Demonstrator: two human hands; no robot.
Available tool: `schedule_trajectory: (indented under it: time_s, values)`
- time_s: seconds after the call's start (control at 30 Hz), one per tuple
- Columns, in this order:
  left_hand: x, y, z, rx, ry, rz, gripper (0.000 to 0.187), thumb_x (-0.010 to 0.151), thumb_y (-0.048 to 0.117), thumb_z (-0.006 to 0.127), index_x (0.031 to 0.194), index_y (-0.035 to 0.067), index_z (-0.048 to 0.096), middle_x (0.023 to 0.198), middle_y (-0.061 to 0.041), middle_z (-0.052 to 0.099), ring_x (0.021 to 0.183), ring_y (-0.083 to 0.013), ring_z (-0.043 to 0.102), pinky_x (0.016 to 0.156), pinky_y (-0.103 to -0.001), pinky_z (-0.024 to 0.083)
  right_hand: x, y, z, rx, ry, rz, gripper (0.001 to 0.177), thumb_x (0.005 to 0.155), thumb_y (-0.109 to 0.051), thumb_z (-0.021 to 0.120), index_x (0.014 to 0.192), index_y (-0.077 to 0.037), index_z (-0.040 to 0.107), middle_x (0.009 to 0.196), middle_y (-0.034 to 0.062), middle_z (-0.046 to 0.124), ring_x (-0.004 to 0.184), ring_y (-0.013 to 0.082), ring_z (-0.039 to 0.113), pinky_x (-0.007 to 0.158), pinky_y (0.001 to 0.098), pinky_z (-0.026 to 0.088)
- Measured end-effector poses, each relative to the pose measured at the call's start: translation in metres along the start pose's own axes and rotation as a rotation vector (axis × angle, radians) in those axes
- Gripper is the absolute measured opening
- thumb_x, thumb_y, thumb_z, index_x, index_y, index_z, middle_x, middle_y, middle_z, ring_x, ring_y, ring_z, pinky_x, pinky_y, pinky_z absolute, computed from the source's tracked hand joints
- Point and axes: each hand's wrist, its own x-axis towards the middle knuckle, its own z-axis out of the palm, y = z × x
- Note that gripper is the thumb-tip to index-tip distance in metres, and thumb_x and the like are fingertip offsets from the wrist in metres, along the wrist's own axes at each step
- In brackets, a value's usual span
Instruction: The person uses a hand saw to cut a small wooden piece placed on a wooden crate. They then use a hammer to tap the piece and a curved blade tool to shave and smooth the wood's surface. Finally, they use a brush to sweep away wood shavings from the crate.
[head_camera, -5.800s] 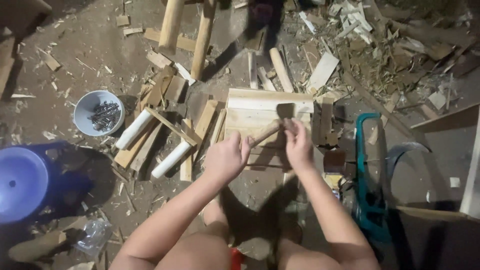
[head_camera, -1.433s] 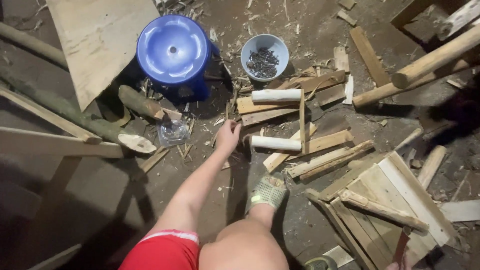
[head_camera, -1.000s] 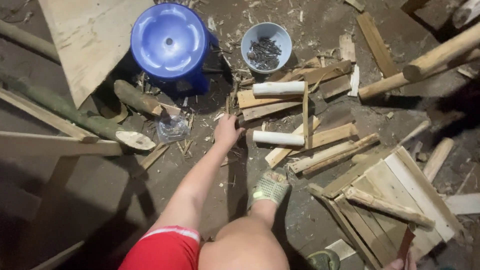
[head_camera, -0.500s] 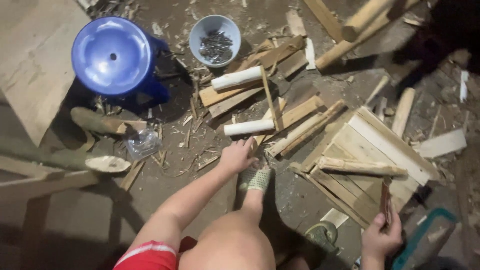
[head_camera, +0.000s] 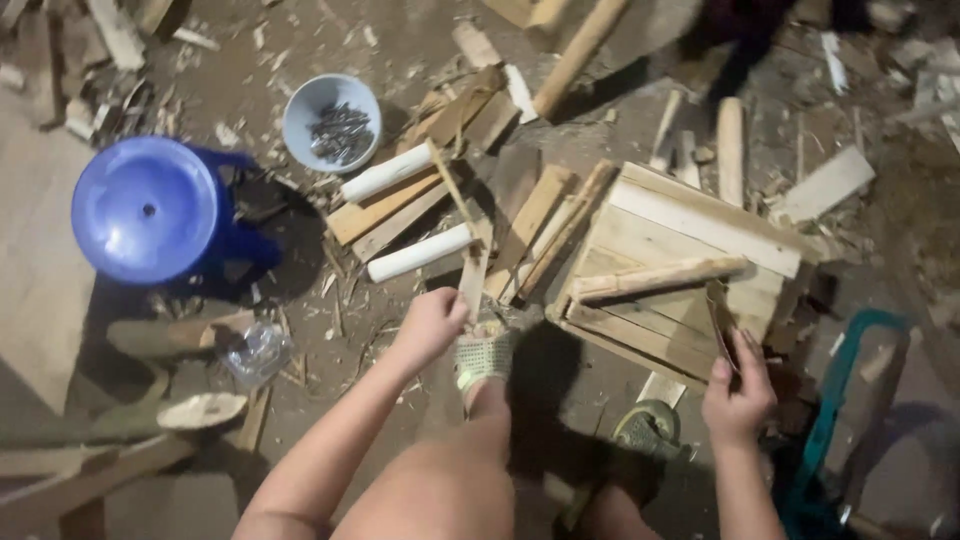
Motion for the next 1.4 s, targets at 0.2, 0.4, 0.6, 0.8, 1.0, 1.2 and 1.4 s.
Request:
schedule_trajectory:
  time_s: [0.2,0.4,0.6,0.8,1.0,1.2,1.4]
  values:
    - [-0.041,0.013,-0.034,-0.260,-0.054,0.139,0.042,0.094,0.024,0.053,0.112,-0.006,0.076,0.077,-0.024,0.072,0.068,-0.0321,0.076,0.063,-0.038,0.060,-0.004,0.013,0.009,0.037,0.075,0.019,0.038,0.103,-0.018,0.064,0.134,0.003,0.070,0.131,0.0273,0.068,0.126,0.0451,0.062,0.112,0.0527,0.045]
    - [-0.069,0.050,-0.035,-0.272,-0.106,0.306,0.030,0.095,0.020,0.053,0.102,0.003,0.077,0.059,-0.009,0.057,0.059,-0.0218,0.064,0.057,-0.033,0.052,0.020,-0.027,-0.001,0.178,0.129,0.054,0.028,0.106,-0.011,0.060,0.120,0.010,0.071,0.116,0.0303,0.071,0.115,0.0479,0.066,0.105,0.0554,0.048]
    - [-0.038,0.062,0.017,-0.090,-0.324,0.531,0.029,0.098,0.021,0.052,0.098,0.004,0.076,0.055,-0.011,0.064,0.057,-0.0220,0.063,0.060,-0.039,0.056,0.004,0.007,-0.009,0.174,0.289,0.448,0.020,0.111,-0.012,0.063,0.111,0.005,0.074,0.102,0.0228,0.073,0.108,0.0288,0.070,0.097,0.0421,0.053]
    - [-0.041,0.096,0.065,-0.019,-0.409,0.624,0.028,0.100,0.022,0.056,0.102,0.005,0.078,0.066,-0.016,0.073,0.066,-0.0245,0.070,0.066,-0.044,0.059,0.038,-0.038,-0.028,0.278,0.217,0.076,0.028,0.102,-0.008,0.060,0.128,-0.004,0.071,0.138,0.0218,0.065,0.131,0.0375,0.057,0.112,0.0509,0.045]
    - [-0.081,0.146,0.081,-0.091,-0.309,0.580,0.021,0.089,0.021,0.073,0.099,0.002,0.076,0.062,-0.013,0.075,0.055,-0.0201,0.070,0.062,-0.036,0.061,0.034,-0.048,0.005,0.252,0.023,-0.086,0.036,0.099,-0.023,0.062,0.132,-0.011,0.070,0.146,0.0166,0.058,0.135,0.0374,0.053,0.116,0.0581,0.039]
    - [-0.062,0.119,0.100,0.162,-0.221,0.789,0.026,0.087,0.019,0.079,0.074,0.002,0.066,0.053,-0.018,0.062,0.048,-0.0326,0.063,0.052,-0.038,0.049,0.026,-0.109,-0.005,0.226,-0.127,-0.296,0.035,0.101,-0.033,0.059,0.132,-0.019,0.068,0.145,0.0051,0.062,0.139,0.0290,0.052,0.121,0.0635,0.024]
    - [-0.075,0.132,0.094,0.262,-0.208,0.831,0.023,0.088,0.014,0.070,0.107,0.003,0.074,0.075,-0.020,0.074,0.070,-0.0391,0.075,0.066,-0.045,0.058,0.032,-0.046,0.012,0.051,0.071,-0.250,0.044,0.098,-0.012,0.063,0.140,-0.024,0.064,0.137,-0.0007,0.068,0.131,0.0190,0.059,0.127,0.0596,0.001]
